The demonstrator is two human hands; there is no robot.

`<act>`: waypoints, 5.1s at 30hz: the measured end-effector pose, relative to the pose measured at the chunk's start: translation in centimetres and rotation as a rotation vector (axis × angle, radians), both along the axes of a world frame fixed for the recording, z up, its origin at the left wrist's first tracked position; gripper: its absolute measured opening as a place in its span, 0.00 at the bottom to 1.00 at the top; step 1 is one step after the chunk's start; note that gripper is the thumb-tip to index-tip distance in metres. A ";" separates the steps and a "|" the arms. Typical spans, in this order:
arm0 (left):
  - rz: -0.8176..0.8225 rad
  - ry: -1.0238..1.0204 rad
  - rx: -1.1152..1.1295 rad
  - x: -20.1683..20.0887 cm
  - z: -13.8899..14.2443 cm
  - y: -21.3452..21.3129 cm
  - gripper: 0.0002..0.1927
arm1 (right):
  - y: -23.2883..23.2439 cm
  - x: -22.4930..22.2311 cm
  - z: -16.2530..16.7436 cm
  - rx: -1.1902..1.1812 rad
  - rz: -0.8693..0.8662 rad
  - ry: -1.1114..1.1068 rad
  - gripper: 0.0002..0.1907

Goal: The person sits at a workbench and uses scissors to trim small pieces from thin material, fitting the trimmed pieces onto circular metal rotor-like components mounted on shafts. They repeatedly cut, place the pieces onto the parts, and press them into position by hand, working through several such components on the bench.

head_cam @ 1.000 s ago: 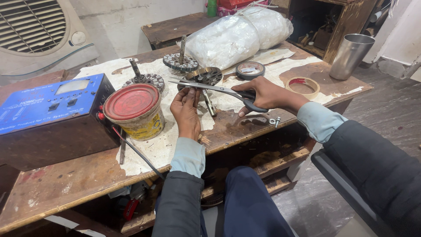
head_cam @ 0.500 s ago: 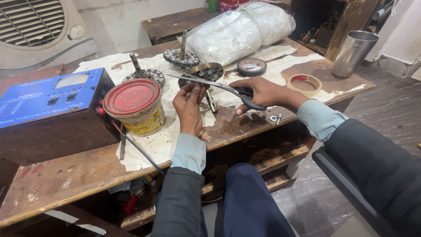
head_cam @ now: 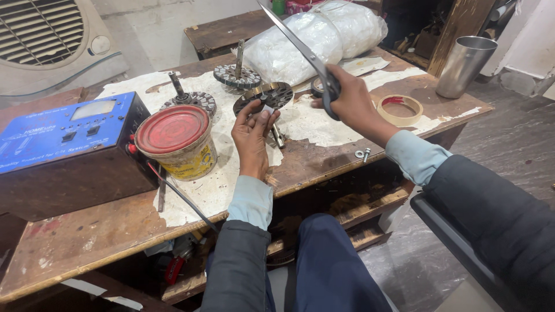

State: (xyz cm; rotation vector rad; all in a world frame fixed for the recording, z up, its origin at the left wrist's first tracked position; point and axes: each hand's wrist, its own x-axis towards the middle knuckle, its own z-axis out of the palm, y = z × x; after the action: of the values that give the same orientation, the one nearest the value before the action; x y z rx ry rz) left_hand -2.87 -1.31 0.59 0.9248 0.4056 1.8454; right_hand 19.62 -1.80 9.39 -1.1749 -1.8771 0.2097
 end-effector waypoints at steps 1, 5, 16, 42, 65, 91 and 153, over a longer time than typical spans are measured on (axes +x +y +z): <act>0.009 0.037 0.004 0.1 0.0 0.0 0.15 | 0.4 0.5 -0.4 -0.015 -0.076 -0.040 0.39; 0.041 0.140 -0.060 0.2 0.1 0.0 0.14 | 2.9 2.3 -2.5 -0.182 -0.214 -0.308 0.26; 0.061 0.188 -0.072 0.2 -0.2 -0.1 0.08 | 3.1 2.8 -1.9 -0.460 -0.100 -0.449 0.25; 0.141 0.158 -0.093 0.7 0.6 -0.3 0.16 | -1.2 -0.4 0.5 -0.157 0.253 0.032 0.43; 0.016 -0.288 -0.063 -1.1 -0.4 0.6 0.08 | -1.7 -1.4 0.2 -0.407 0.283 -0.457 0.53; 0.134 -0.322 0.009 -0.9 -0.4 0.8 0.04 | -1.5 -1.1 -0.3 -0.293 0.443 -0.419 0.52; 0.126 -0.121 0.001 -0.9 -0.2 0.3 0.08 | -1.3 -1.3 -0.6 -0.209 0.460 -0.166 0.45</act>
State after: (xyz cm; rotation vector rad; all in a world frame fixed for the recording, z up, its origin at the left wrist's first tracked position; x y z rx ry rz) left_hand -3.73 -0.98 0.43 0.7994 0.3956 2.0054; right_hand 18.32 -3.08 8.76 -0.8969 -2.3006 0.5889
